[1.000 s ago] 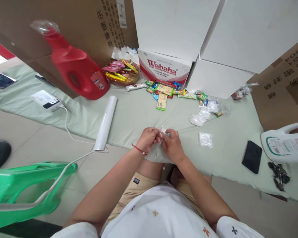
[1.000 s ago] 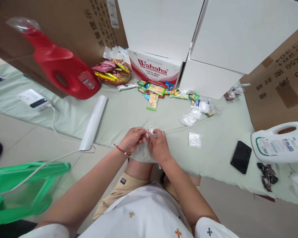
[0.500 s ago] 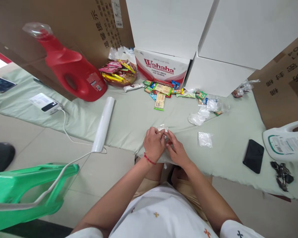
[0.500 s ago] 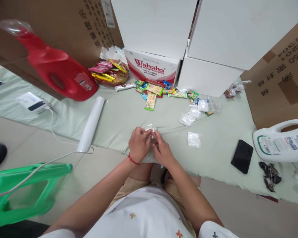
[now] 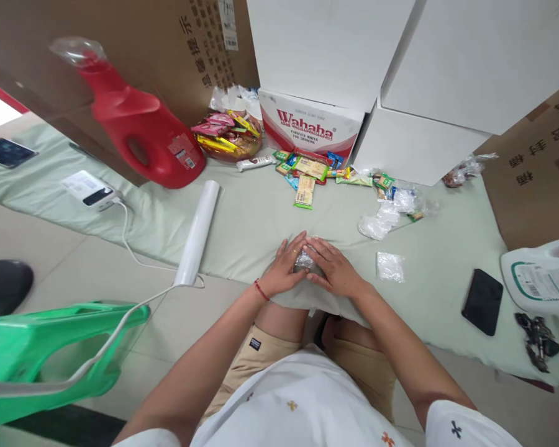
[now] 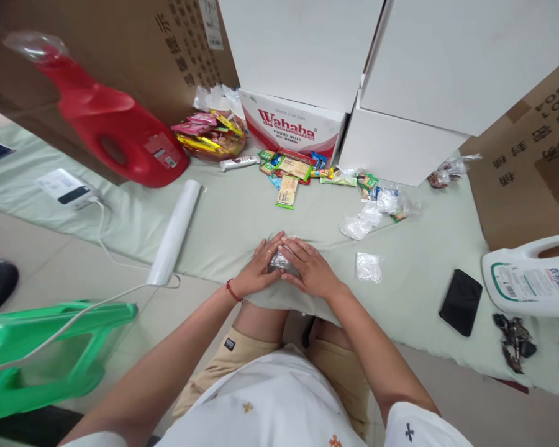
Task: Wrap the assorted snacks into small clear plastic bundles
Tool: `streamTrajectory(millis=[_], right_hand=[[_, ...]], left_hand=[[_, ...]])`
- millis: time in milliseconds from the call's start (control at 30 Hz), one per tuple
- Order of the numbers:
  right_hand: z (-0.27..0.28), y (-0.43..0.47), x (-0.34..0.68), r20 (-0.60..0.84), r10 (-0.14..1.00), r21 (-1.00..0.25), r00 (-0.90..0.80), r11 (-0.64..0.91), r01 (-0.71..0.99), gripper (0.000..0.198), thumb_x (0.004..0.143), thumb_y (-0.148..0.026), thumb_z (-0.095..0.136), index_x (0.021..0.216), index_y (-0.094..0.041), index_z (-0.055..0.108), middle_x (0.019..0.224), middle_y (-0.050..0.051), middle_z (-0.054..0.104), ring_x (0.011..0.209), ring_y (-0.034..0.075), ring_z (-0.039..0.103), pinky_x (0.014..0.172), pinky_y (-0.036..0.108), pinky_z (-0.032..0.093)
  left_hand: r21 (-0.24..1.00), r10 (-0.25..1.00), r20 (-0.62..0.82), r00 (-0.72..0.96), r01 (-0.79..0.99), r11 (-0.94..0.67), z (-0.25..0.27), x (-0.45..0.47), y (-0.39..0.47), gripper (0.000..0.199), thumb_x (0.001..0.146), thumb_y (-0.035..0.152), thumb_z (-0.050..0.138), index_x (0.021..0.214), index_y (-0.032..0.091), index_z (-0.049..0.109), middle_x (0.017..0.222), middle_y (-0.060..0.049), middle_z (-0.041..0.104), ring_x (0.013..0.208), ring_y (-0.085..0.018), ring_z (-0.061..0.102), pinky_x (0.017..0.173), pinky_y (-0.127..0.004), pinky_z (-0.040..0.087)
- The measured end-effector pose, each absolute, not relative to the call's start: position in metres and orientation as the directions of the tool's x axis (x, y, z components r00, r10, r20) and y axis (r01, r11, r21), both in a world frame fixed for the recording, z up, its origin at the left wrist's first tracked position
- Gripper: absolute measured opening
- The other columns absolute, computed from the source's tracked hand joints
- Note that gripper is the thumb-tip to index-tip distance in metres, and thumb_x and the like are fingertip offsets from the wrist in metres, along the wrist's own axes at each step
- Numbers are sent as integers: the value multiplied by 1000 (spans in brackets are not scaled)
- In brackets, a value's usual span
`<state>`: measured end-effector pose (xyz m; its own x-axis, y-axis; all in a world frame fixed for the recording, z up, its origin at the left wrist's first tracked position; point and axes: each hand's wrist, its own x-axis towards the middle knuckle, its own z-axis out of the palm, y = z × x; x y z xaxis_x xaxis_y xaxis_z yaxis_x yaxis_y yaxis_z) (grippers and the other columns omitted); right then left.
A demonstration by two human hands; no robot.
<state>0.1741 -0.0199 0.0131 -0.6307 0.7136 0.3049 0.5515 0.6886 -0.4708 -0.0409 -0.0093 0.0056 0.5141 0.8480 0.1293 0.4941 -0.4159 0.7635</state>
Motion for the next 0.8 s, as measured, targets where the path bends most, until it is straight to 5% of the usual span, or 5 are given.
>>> streamTrajectory(millis=[167, 300, 433, 533, 800], right_hand=[[10, -16, 170, 320, 778, -480, -540, 625, 616, 50, 101, -17, 48, 149, -31, 51, 153, 9, 52, 140, 26, 45, 115, 54, 44], [33, -18, 163, 290, 877, -731, -384, 461, 502, 42, 105, -32, 45, 146, -31, 55, 143, 8, 61, 128, 25, 58, 109, 48, 49], [39, -34, 153, 131, 949, -947, -286, 205, 247, 46, 105, -49, 41, 143, -28, 58, 138, 6, 65, 127, 23, 61, 109, 42, 49], [27, -53, 148, 69, 978, -961, -195, 118, 251, 50, 103, -54, 42, 140, -27, 59, 133, 8, 67, 126, 23, 61, 109, 42, 48], [32, -114, 199, 87, 996, -891, 19, 69, 448, 52, 93, -50, 60, 136, -20, 60, 122, 13, 68, 111, 26, 65, 99, 40, 52]], left_hand=[[971, 886, 181, 427, 65, -230, 6, -59, -2, 82, 79, 27, 58, 157, 24, 32, 164, -14, 35, 148, -30, 39, 120, -49, 34], [992, 925, 58, 375, -127, -10, 29, -55, -8, 60, 81, 35, 60, 140, 25, 55, 154, -11, 50, 143, -31, 46, 116, -48, 41], [890, 930, -161, 330, -359, 282, 44, -31, -21, 54, 77, 45, 77, 124, 23, 61, 119, -9, 70, 99, -22, 70, 84, -35, 57], [777, 916, -336, 220, -484, 402, 43, -8, -29, 47, 66, 41, 89, 98, 20, 62, 85, 2, 69, 70, -12, 65, 67, -25, 54], [829, 858, -393, 332, -277, 487, 49, 47, -52, 42, 71, 52, 82, 91, 18, 67, 84, -1, 68, 77, -15, 64, 71, -26, 51]])
